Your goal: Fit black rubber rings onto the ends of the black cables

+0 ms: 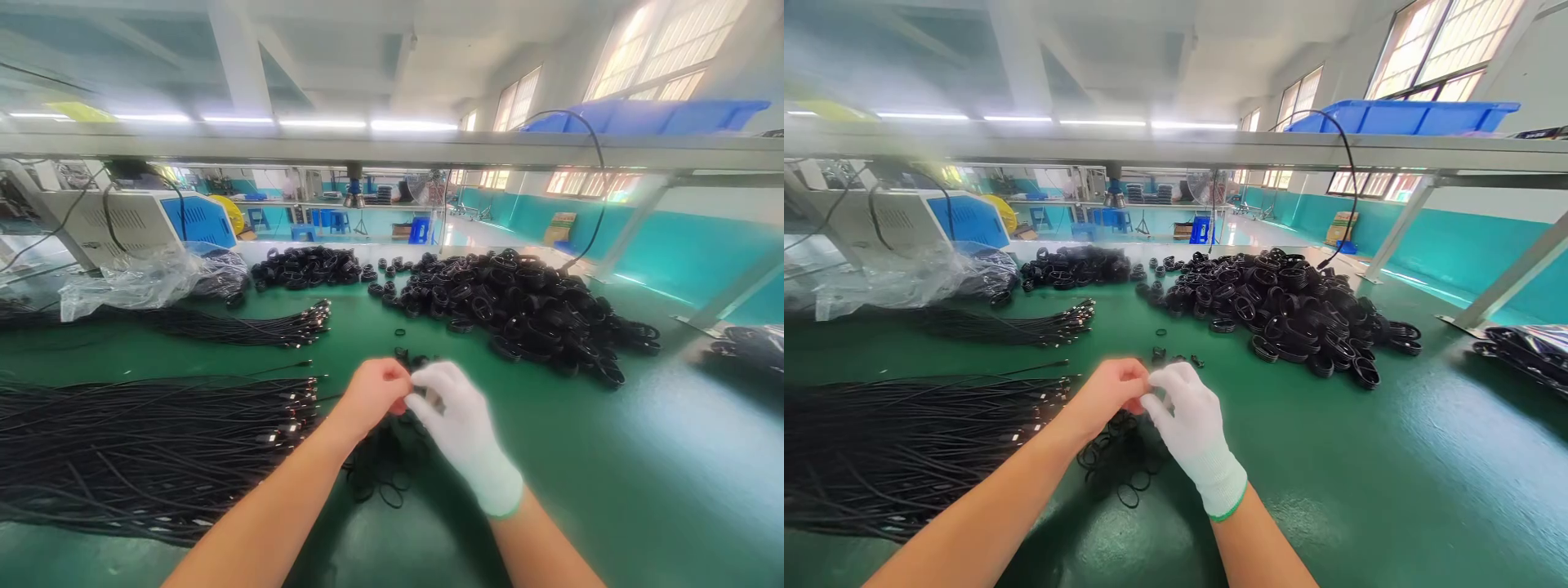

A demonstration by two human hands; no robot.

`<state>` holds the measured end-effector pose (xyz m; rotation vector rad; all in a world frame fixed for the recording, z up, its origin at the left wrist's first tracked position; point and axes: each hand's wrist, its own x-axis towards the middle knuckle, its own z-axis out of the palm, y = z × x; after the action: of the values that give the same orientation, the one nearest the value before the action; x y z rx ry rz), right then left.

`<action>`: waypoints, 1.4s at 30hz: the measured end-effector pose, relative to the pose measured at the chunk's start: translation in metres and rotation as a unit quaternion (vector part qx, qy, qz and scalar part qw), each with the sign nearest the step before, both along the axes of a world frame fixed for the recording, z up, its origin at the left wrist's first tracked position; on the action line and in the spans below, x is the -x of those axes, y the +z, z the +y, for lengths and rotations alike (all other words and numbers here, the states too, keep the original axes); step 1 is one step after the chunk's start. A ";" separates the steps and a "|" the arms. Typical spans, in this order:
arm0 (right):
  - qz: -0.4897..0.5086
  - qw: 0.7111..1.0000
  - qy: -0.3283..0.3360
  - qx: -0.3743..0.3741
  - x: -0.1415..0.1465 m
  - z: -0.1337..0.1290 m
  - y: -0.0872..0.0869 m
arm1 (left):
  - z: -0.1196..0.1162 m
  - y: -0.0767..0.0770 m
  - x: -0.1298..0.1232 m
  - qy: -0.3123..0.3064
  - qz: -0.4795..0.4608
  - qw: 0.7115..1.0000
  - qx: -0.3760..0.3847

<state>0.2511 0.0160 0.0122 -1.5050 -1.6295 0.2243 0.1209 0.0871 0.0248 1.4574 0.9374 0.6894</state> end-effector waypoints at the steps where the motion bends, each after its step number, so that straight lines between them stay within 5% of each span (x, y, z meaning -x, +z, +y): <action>1: 0.005 1.000 -0.005 0.011 0.000 0.000 0.000 | 0.000 0.002 0.001 -0.007 -0.008 1.000 0.001; 6: 0.128 0.990 -0.009 0.064 0.000 0.001 0.004 | -0.005 0.009 0.004 -0.038 -0.041 0.998 -0.018; 11: 0.331 0.934 0.056 0.124 -0.009 0.007 0.000 | -0.005 0.013 0.001 -0.046 -0.036 0.998 -0.040; 15: 0.370 0.924 0.036 0.092 -0.029 0.009 -0.002 | 0.011 0.006 0.008 -0.024 0.095 0.986 -0.137; 17: 0.352 0.932 0.000 0.091 -0.041 0.007 0.000 | 0.019 -0.001 0.013 -0.029 0.190 0.965 -0.179; 20: 0.214 0.959 -0.027 0.183 -0.052 0.004 0.004 | 0.024 -0.012 0.011 -0.051 0.291 0.934 -0.201; 22: 0.131 0.960 -0.006 0.246 -0.052 0.003 0.004 | 0.023 -0.018 0.001 -0.051 0.342 0.912 -0.222; 26: 0.096 0.962 0.010 0.254 -0.049 0.003 -0.002 | 0.022 -0.032 -0.032 -0.045 0.364 0.891 -0.267; 30: 0.090 0.962 -0.030 0.257 -0.057 0.007 -0.010 | 0.029 -0.043 -0.049 -0.065 0.331 0.905 -0.258; 34: 0.115 0.957 -0.062 0.260 -0.062 0.014 -0.014 | 0.036 -0.039 -0.038 -0.078 0.239 0.947 -0.199; 42: 0.216 0.936 0.017 0.277 -0.031 0.015 -0.004 | 0.016 -0.024 -0.021 -0.073 0.054 0.995 -0.047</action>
<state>0.2823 0.0308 0.0079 -1.6787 -1.2860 1.0301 0.1420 0.1035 0.0004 1.6427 0.8803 0.5589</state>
